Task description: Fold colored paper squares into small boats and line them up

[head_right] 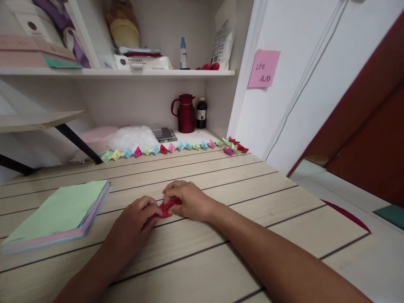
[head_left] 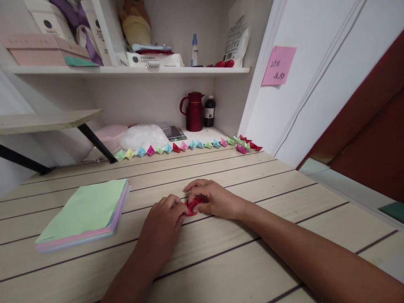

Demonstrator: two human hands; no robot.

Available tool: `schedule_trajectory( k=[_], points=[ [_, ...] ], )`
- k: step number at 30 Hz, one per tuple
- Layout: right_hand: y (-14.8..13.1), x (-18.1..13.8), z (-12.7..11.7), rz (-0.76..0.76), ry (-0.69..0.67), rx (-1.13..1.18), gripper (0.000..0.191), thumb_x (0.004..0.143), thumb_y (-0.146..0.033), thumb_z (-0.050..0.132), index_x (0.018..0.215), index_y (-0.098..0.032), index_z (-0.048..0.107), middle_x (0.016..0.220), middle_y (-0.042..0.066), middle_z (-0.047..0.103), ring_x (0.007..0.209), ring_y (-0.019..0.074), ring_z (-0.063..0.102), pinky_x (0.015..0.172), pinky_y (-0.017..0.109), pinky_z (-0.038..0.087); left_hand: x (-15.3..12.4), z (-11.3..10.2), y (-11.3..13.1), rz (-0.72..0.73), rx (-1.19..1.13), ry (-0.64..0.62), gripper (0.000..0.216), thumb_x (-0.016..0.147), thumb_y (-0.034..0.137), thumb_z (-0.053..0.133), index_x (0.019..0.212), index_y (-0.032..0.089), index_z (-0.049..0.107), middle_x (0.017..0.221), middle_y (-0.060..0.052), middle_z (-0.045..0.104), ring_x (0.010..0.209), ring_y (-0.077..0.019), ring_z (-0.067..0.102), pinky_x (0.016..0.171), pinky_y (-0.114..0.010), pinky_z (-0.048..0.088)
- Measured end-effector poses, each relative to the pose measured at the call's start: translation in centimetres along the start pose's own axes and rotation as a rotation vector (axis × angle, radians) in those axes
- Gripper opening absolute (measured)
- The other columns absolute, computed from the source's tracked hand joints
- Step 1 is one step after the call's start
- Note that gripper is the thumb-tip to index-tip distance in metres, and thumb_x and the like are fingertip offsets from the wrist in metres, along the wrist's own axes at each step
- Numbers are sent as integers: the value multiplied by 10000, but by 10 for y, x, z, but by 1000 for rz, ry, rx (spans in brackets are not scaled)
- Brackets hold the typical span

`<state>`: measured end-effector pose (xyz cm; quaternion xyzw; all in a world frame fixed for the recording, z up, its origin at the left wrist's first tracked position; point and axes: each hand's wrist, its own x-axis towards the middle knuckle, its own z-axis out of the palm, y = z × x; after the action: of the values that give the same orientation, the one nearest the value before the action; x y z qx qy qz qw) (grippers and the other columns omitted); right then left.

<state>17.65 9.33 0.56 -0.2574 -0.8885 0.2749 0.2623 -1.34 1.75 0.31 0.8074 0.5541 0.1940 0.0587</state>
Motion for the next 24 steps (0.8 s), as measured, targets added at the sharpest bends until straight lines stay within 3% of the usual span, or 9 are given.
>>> schedule_trajectory(
  k=[12, 17, 20, 24],
  points=[
    [-11, -2, 7, -48, 32, -297, 179, 757, -51, 630, 743, -216, 699, 1048, 41, 702, 983, 223, 615, 897, 378, 413, 3, 4, -1, -51, -54, 37, 155, 846, 143, 517, 786, 232, 629, 873, -26, 639, 849, -210, 558, 767, -356, 416],
    [-8, 3, 9, 5, 14, -148, 188, 751, -36, 629, 696, -211, 674, 862, 8, 721, 870, 176, 628, 825, 293, 449, 6, 6, -1, -85, -95, 66, 140, 826, 140, 523, 761, 227, 612, 867, -18, 638, 820, -199, 568, 747, -344, 407],
    [-6, 6, 9, 98, 51, -55, 133, 768, -87, 671, 691, -196, 675, 867, 19, 718, 892, 177, 627, 837, 292, 458, 6, 7, -3, -117, -158, 66, 134, 816, 144, 524, 760, 228, 611, 882, -13, 643, 821, -194, 587, 757, -345, 414],
    [-1, 4, -1, 96, 27, 42, 114, 788, -119, 672, 864, -197, 705, 926, 29, 702, 915, 172, 623, 849, 296, 465, 7, 7, -4, -149, -214, 82, 130, 797, 149, 528, 756, 232, 619, 876, -12, 653, 808, -194, 597, 758, -350, 423]
  ],
)
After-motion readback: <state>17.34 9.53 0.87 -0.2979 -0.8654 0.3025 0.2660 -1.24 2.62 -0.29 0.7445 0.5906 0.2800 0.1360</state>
